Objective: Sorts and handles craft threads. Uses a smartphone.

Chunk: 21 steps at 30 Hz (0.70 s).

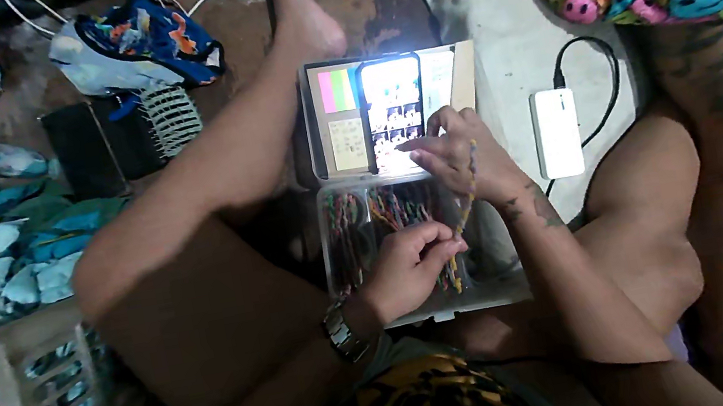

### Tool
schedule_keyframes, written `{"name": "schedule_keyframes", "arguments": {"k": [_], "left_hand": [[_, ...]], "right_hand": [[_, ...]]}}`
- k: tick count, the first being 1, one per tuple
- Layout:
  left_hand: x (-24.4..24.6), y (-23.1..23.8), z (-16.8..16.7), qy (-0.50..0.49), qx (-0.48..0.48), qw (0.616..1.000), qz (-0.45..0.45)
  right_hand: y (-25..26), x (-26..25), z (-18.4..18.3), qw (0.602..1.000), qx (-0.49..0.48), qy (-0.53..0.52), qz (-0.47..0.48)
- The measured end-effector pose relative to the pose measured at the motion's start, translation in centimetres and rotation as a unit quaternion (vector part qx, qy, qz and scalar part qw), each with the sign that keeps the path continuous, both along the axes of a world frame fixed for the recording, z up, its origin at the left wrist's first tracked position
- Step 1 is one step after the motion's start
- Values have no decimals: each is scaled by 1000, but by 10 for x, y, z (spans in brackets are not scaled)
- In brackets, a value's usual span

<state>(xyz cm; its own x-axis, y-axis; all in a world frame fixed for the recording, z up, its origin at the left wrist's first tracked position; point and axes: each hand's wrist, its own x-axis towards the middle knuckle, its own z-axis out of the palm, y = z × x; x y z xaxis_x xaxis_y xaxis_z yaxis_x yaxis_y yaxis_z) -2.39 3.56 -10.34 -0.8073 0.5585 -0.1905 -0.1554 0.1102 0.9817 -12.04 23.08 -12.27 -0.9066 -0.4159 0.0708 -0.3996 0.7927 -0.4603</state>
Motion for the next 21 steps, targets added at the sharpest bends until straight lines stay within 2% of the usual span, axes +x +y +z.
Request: {"name": "schedule_keyframes", "arguments": {"k": [8, 13, 16, 21], "left_hand": [[5, 2, -7, 2, 15, 1000, -28], [3, 1, -4, -31, -2, 999, -31], [1, 1, 0, -65, -11, 997, -31], [1, 0, -2, -78, -19, 996, -45]], "right_hand": [[-5, -14, -8, 993, -16, -14, -112], [1, -9, -11, 998, -50, 22, -26], [1, -4, -10, 1000, -2, 24, 2], [-3, -10, -11, 993, -30, -9, -113]]}}
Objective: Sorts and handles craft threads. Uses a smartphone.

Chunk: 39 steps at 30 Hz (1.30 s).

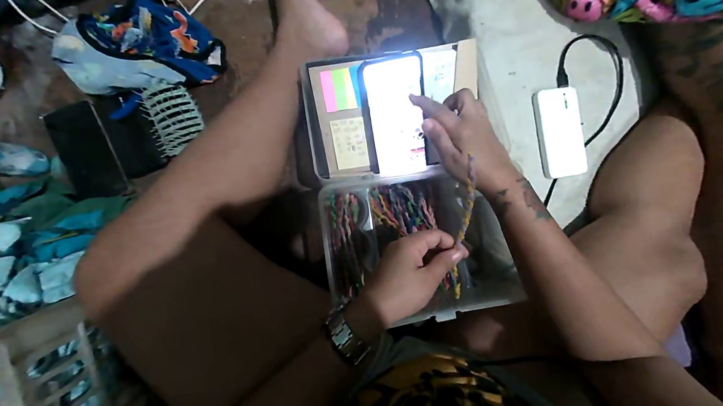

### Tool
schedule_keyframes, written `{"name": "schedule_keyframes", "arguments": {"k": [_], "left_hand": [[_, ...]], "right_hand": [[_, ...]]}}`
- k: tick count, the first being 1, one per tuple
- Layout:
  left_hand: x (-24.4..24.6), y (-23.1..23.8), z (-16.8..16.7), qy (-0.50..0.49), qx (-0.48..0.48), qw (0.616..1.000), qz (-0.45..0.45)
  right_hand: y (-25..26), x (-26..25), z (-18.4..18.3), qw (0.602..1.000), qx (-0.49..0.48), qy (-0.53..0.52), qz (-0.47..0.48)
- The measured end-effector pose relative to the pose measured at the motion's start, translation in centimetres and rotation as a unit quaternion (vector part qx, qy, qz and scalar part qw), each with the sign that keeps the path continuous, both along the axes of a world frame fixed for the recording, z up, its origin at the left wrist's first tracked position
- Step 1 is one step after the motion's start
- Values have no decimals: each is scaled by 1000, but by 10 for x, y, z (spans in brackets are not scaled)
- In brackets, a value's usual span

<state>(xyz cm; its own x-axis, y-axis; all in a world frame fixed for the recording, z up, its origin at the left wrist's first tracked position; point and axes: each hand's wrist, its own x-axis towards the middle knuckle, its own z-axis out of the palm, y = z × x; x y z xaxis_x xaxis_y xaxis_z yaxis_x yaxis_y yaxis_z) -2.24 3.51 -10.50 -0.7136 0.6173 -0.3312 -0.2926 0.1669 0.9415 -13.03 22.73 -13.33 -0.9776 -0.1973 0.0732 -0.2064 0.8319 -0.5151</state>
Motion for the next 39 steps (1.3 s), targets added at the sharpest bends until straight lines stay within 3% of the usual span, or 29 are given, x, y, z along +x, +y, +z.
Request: {"name": "schedule_keyframes", "arguments": {"k": [3, 6, 8, 14, 19, 39], "left_hand": [[1, 1, -1, 11, 4, 1000, -6], [1, 1, -1, 14, 7, 1000, -3], [1, 1, 1, 7, 2, 1000, -6], [1, 1, 2, -5, -2, 1000, -18], [0, 1, 2, -1, -8, 1000, -21], [2, 2, 0, -8, -7, 1000, -20]], "right_hand": [[3, -1, -1, 1000, -17, 4, 13], [8, 3, -2, 994, -55, 48, 81], [8, 7, -1, 990, -30, 57, 124], [7, 0, -1, 999, -19, 7, 39], [7, 2, -3, 997, -23, 23, 73], [2, 3, -3, 999, 10, 37, 33]]}}
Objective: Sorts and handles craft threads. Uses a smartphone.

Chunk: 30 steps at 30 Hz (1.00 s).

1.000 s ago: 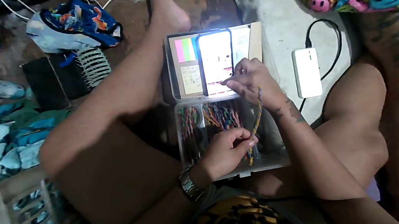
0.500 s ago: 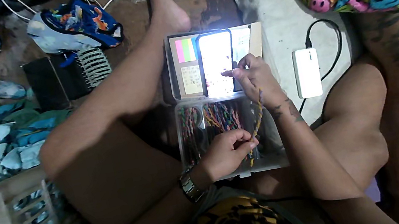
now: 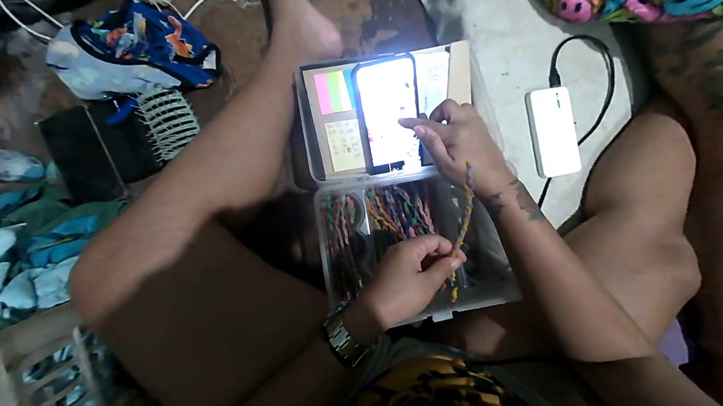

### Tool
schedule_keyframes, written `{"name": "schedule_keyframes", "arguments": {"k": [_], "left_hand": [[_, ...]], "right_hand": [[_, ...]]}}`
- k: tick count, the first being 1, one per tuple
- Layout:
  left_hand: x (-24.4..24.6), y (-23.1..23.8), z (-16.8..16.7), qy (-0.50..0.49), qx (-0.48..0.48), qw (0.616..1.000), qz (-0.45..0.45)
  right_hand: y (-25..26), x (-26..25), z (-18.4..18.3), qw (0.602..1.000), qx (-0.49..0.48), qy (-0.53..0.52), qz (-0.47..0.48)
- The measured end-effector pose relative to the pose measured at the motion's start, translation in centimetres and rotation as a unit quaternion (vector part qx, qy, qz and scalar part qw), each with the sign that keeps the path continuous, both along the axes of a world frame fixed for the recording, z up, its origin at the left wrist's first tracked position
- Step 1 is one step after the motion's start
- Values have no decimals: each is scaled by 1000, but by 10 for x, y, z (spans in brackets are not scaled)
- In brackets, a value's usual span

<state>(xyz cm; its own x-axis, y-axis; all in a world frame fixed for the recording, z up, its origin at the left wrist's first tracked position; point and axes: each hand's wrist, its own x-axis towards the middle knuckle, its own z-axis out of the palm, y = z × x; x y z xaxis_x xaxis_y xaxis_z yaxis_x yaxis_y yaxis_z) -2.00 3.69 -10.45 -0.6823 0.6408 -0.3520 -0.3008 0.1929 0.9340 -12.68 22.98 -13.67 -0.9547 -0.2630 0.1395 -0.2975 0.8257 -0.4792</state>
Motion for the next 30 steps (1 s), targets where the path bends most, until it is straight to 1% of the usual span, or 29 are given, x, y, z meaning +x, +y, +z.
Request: {"name": "schedule_keyframes", "arguments": {"k": [5, 7, 11, 19, 26, 28, 30], "left_hand": [[-1, -1, 1, 1, -6, 1000, 5], [-1, -1, 0, 4, -3, 1000, 5], [0, 0, 0, 0, 6, 1000, 5], [-1, 0, 1, -5, -1, 1000, 3], [0, 1, 0, -11, 3, 1000, 0], [0, 1, 0, -10, 7, 1000, 0], [0, 1, -2, -9, 9, 1000, -1]], "right_hand": [[4, 0, -5, 998, 9, 17, 57], [4, 1, -3, 998, -2, 21, 56], [1, 1, -1, 998, 33, 17, 41], [6, 0, -5, 994, 44, 33, 94], [6, 1, -4, 994, 33, 28, 97], [5, 1, 0, 996, 19, 14, 87], [4, 0, 2, 997, 31, -5, 73]]}}
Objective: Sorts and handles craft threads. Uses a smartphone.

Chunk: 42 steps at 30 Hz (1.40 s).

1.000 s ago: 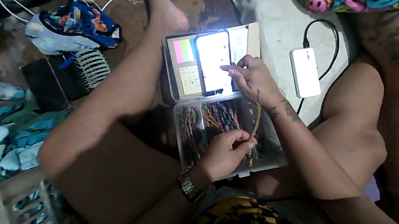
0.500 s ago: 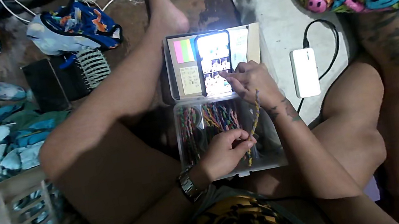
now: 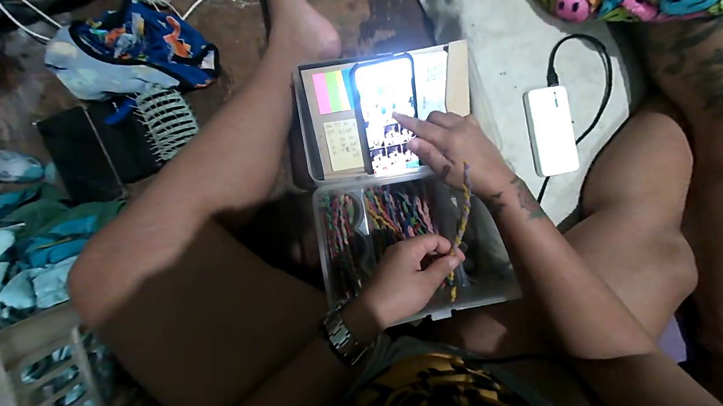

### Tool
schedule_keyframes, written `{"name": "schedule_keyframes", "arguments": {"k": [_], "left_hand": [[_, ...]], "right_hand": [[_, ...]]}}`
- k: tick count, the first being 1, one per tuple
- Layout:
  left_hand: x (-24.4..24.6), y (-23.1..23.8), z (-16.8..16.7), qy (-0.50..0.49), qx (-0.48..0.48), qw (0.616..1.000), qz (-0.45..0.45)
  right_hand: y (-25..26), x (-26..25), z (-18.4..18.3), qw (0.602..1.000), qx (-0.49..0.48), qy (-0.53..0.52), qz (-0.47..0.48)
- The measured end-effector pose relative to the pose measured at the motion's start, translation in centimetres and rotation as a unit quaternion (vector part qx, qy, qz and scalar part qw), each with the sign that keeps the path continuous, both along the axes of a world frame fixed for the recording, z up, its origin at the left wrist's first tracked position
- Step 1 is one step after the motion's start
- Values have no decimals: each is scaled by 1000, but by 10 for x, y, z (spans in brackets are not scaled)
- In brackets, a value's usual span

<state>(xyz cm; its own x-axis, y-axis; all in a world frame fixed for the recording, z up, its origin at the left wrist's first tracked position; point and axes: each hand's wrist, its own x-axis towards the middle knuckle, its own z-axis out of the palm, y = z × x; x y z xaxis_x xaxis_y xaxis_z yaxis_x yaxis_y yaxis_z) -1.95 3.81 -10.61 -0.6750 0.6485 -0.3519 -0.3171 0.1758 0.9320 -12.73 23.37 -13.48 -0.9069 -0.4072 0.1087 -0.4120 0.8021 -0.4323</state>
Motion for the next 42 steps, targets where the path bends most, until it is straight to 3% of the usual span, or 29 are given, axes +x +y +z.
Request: {"name": "schedule_keyframes", "arguments": {"k": [26, 33, 42], "left_hand": [[0, 0, 3, -16, -6, 1000, 0], [1, 1, 1, -14, 3, 1000, -9], [1, 0, 1, -15, 9, 1000, -3]], "right_hand": [[1, 2, -8, 999, 17, 14, 32], [-3, 1, 0, 999, 43, -16, -2], [-2, 3, -3, 999, 33, 16, 35]]}}
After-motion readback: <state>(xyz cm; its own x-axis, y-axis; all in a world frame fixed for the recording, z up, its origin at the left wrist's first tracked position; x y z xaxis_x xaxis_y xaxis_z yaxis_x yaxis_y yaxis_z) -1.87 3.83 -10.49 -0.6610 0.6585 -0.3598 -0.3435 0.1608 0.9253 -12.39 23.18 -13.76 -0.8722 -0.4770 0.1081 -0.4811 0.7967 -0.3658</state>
